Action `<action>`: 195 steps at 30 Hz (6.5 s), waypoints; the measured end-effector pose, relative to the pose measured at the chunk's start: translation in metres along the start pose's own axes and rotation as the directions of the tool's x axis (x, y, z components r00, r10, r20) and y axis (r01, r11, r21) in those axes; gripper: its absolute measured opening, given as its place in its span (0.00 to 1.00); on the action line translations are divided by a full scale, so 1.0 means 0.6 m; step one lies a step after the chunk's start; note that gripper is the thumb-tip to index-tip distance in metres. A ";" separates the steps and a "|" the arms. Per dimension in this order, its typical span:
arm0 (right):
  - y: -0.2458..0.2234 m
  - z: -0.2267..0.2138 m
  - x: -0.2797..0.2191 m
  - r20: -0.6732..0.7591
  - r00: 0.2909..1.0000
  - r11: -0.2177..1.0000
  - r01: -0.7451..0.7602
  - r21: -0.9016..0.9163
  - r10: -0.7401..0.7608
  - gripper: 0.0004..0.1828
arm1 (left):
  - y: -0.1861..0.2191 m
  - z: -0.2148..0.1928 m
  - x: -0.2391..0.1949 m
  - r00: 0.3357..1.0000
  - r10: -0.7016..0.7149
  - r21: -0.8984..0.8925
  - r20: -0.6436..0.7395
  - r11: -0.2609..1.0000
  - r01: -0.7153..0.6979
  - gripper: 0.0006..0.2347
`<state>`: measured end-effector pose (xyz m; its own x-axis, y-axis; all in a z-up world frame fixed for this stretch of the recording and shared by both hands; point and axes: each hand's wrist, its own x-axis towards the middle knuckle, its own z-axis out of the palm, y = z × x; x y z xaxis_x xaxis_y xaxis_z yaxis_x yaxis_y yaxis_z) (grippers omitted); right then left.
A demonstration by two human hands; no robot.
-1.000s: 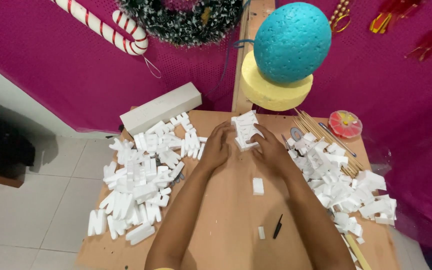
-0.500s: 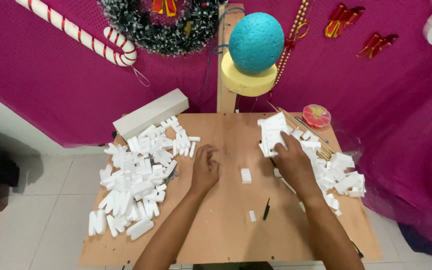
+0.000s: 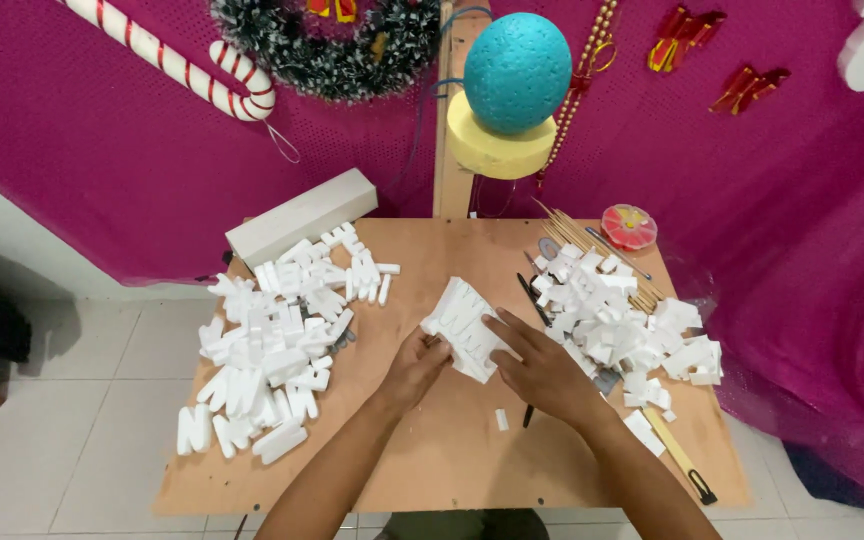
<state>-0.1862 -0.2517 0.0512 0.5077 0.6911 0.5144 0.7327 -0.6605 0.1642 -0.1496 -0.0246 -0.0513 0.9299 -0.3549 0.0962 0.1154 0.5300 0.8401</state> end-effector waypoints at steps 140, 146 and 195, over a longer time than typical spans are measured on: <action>0.108 0.182 0.105 0.032 0.790 0.653 -0.528 0.544 0.612 0.10 | 0.106 -0.052 0.186 0.959 0.261 0.836 0.113 0.497 -0.234 0.16; 0.114 0.207 0.089 0.045 0.782 0.669 -0.559 0.490 0.621 0.10 | 0.100 -0.052 0.185 0.957 0.264 0.822 0.118 0.514 -0.244 0.14; 0.144 0.234 0.078 0.033 0.906 0.797 -0.387 0.463 0.421 0.05 | 0.040 -0.091 0.205 0.935 0.276 0.935 0.221 0.212 -0.284 0.10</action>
<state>-0.0356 -0.2349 -0.0287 0.7838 0.3578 0.5076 0.5973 -0.6580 -0.4586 -0.0134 -0.0136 -0.0485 0.8245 -0.3562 0.4397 -0.5658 -0.5071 0.6502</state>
